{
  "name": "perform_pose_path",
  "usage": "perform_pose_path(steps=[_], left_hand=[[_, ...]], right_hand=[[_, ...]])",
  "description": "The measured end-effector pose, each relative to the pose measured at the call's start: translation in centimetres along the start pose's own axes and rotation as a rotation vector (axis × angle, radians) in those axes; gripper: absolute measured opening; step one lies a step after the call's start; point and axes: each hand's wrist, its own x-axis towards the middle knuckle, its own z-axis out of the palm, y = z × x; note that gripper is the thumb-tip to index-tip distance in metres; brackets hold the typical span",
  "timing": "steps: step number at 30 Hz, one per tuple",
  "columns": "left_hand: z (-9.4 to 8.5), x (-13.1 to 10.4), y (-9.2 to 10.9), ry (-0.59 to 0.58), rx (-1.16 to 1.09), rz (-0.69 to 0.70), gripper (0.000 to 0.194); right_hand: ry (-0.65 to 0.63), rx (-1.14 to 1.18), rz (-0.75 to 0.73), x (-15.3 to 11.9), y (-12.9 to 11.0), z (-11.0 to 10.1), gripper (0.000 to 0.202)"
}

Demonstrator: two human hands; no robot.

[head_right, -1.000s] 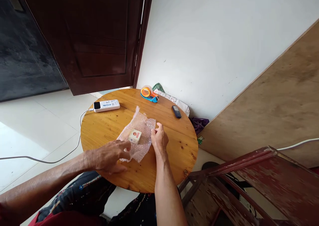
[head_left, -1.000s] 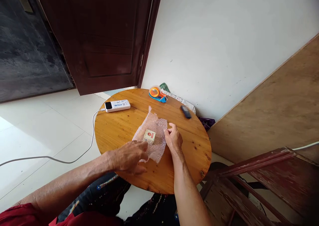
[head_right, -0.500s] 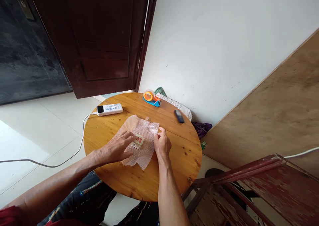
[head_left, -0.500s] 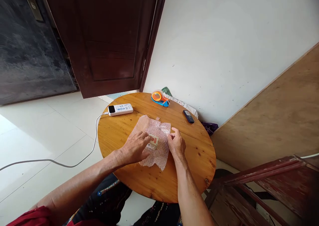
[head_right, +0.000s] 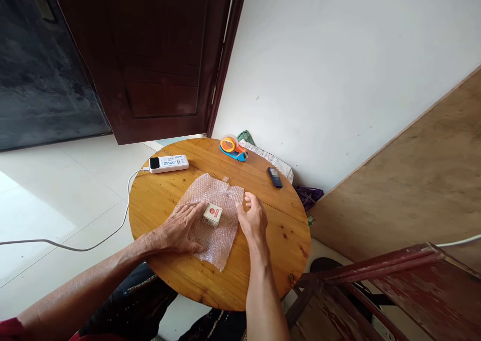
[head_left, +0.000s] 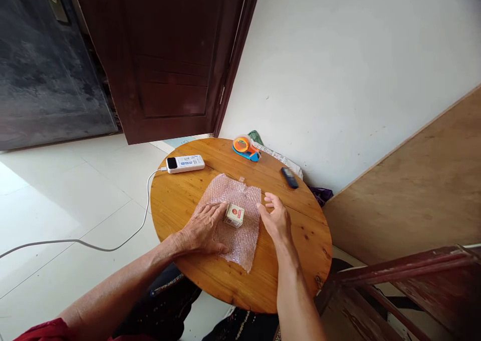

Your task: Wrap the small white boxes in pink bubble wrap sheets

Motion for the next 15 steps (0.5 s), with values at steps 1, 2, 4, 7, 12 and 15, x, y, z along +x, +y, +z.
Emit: perform_pose_path(steps=[1,2,4,7,12,15], left_hand=[[0.0,0.0,0.0,0.001,-0.005,0.007,0.116],[0.1,0.0,-0.1,0.001,-0.008,0.012,0.116],[0.1,0.0,-0.2,0.008,-0.006,0.013,0.116],[0.3,0.0,-0.3,0.019,0.010,0.018,0.115],[0.2,0.0,-0.3,-0.001,0.040,0.026,0.114],[0.1,0.0,-0.3,-0.001,0.042,0.033,0.112]], right_hand=[[-0.062,0.072,-0.087,-0.3,-0.7,-0.3,0.046],[-0.167,0.131,-0.184,-0.7,-1.5,-0.6,0.049],[-0.352,0.148,-0.326,-1.7,-3.3,-0.7,0.060],[-0.376,0.054,-0.357,-3.3,-4.9,-0.7,0.060],[-0.093,-0.012,-0.201,-3.6,-0.8,-3.5,0.050],[0.009,-0.137,-0.030,-3.1,3.9,-5.8,0.053]])
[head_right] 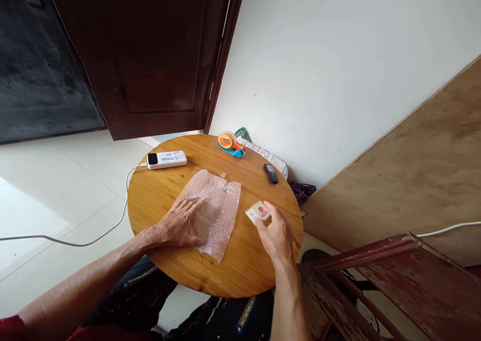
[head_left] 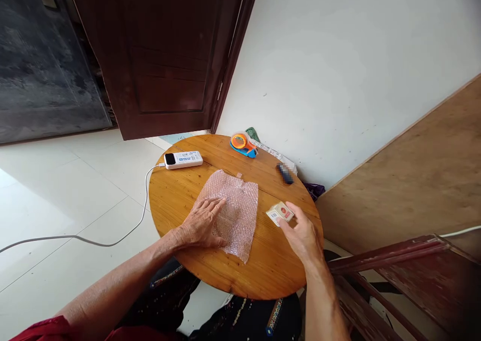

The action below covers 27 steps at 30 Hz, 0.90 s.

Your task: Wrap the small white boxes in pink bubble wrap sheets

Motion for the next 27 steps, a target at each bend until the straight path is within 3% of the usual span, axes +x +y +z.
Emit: perform_pose_path(steps=[2,5,8,13,18,23,27], left_hand=[[-0.1,0.0,0.1,0.004,0.001,-0.006,0.110],[-0.1,0.0,0.2,-0.012,0.010,-0.004,0.108],[-0.3,0.0,0.2,-0.047,0.034,0.013,0.102],[-1.8,0.5,0.4,-0.093,0.112,0.070,0.085],[-4.7,2.5,0.3,-0.143,0.209,0.140,0.061],[-5.0,3.8,-1.0,-0.136,0.228,0.090,0.050],[-3.8,4.3,-1.3,-0.153,0.251,0.039,0.054]], right_hand=[[-0.046,-0.066,0.092,0.0,2.4,-0.5,0.052],[0.021,-0.109,0.028,-0.4,3.0,-0.5,0.051],[0.187,-0.080,-0.104,-0.8,0.4,-0.2,0.043],[0.044,0.110,-0.345,0.2,-4.8,1.8,0.028],[-0.093,0.106,-0.431,2.4,-6.9,5.5,0.030],[-0.179,0.036,-0.439,2.9,-5.8,8.1,0.032],[-0.128,-0.034,-0.417,2.9,-3.6,8.4,0.035]])
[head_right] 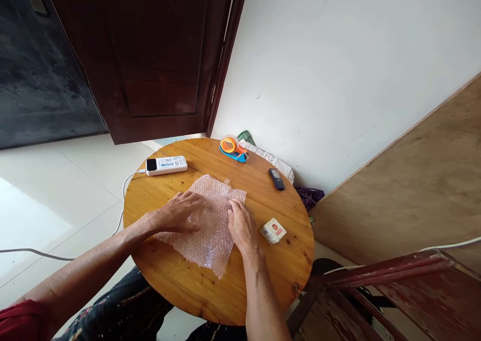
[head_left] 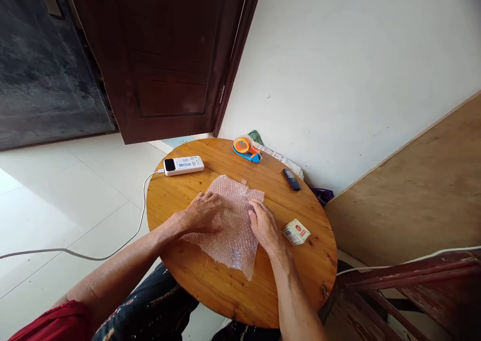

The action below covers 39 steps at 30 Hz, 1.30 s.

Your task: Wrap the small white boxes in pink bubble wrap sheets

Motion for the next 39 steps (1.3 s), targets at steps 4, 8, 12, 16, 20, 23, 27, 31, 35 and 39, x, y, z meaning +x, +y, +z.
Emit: perform_pose_path(steps=[4,8,12,16,20,23,27,31,35,39], left_hand=[[1.1,1.1,0.6,0.016,0.015,-0.037,0.061],[2.0,1.6,0.1,0.066,0.002,-0.035,0.067],[2.2,1.1,-0.9,0.087,-0.023,-0.013,0.078],[1.9,0.7,-1.7,0.036,-0.050,-0.028,0.088],[1.8,0.7,-2.5,-0.020,-0.070,-0.016,0.092],[1.4,0.6,-2.7,-0.049,-0.066,-0.004,0.093],[-0.4,-0.6,-0.7,-0.038,0.023,-0.042,0.079],[-1.1,-2.7,3.9,0.083,0.090,-0.027,0.052],[0.9,-4.0,7.0,0.047,-0.019,0.163,0.042],[2.6,-4.5,7.1,0.042,-0.098,0.181,0.033]], right_hand=[[0.038,-0.095,0.047,-0.3,0.5,-0.7,0.042],[0.057,-0.170,0.064,-0.5,-0.9,-1.1,0.039],[-0.054,-0.190,0.108,-0.7,-1.8,-1.1,0.037],[-0.092,-0.211,0.149,-0.7,-2.0,-1.2,0.038],[-0.089,-0.222,0.159,-0.6,-2.3,-1.5,0.038],[-0.073,-0.211,0.150,-0.6,-2.3,-1.4,0.041],[-0.050,-0.215,0.149,-0.7,-2.0,-1.2,0.042],[-0.044,-0.212,0.147,-0.7,-2.1,-1.2,0.042],[0.000,-0.173,0.114,-0.4,-2.3,-1.2,0.042],[0.108,-0.095,0.031,0.1,-2.4,-2.0,0.040]])
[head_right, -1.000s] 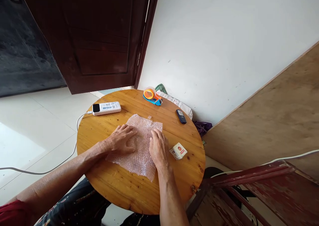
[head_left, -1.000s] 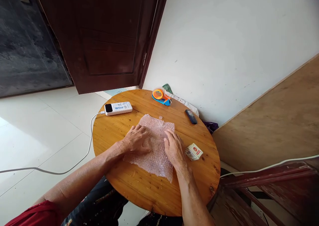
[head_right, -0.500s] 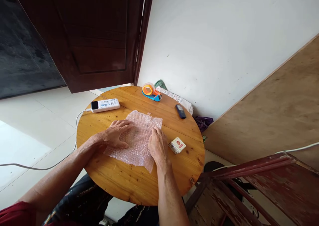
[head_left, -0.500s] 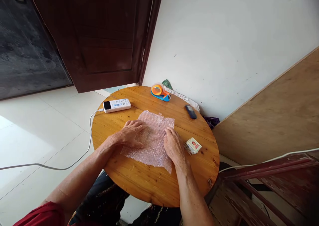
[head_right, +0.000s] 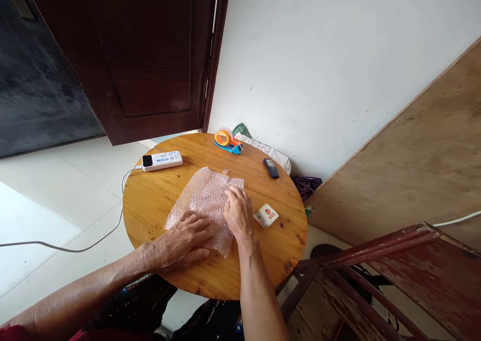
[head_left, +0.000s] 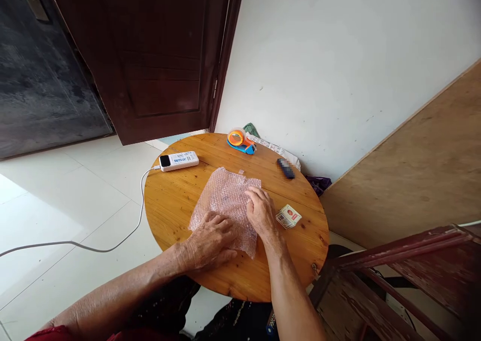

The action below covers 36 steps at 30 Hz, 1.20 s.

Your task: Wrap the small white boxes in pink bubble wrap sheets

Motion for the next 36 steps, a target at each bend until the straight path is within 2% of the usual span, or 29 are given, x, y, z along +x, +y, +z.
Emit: perform_pose_path(steps=[3,5,9,12,14,17,20,22,24,28,33,36], left_hand=[[0.1,-0.6,-0.6,0.026,-0.032,0.035,0.038],[0.1,-0.9,-0.9,0.034,-0.049,0.050,0.043],[0.6,-1.2,-1.0,0.060,-0.062,0.050,0.049],[0.8,-1.2,-1.1,0.081,-0.080,0.060,0.051],[0.9,-1.2,-1.1,0.091,-0.087,0.064,0.051],[0.8,-1.1,-1.1,0.090,-0.087,0.065,0.052],[0.8,-1.1,-1.1,0.098,-0.086,0.059,0.054],[0.8,-1.0,-1.1,0.104,-0.085,0.057,0.056],[0.7,-1.1,-1.1,0.113,-0.093,0.066,0.053],[0.5,-1.4,-1.1,0.147,-0.133,0.043,0.034],[0.4,-1.4,-0.9,0.136,-0.114,0.002,0.021],[0.4,-1.4,-0.9,0.116,-0.094,0.004,0.020]], right_hand=[[0.072,-0.001,0.000,-0.2,1.0,-2.2,0.035],[0.078,-0.043,0.056,-1.1,2.5,-4.1,0.040],[-0.024,-0.146,0.354,-4.0,6.7,-6.3,0.059],[-0.067,-0.034,0.531,-5.4,8.2,-6.4,0.050],[-0.024,0.091,0.556,-5.5,7.3,-6.6,0.046],[0.053,0.332,0.448,-4.2,3.3,-7.0,0.048],[-0.055,0.532,0.297,-2.4,-1.1,-6.4,0.047],[-0.156,0.559,0.240,-1.6,-2.8,-4.9,0.046],[-0.184,0.491,0.218,-1.4,-3.2,-3.0,0.044],[-0.204,0.474,0.177,-2.0,-2.0,-0.2,0.049],[-0.264,0.698,0.235,-2.7,-1.2,-0.5,0.051],[-0.296,0.722,0.230,-2.9,-1.1,-0.6,0.048]])
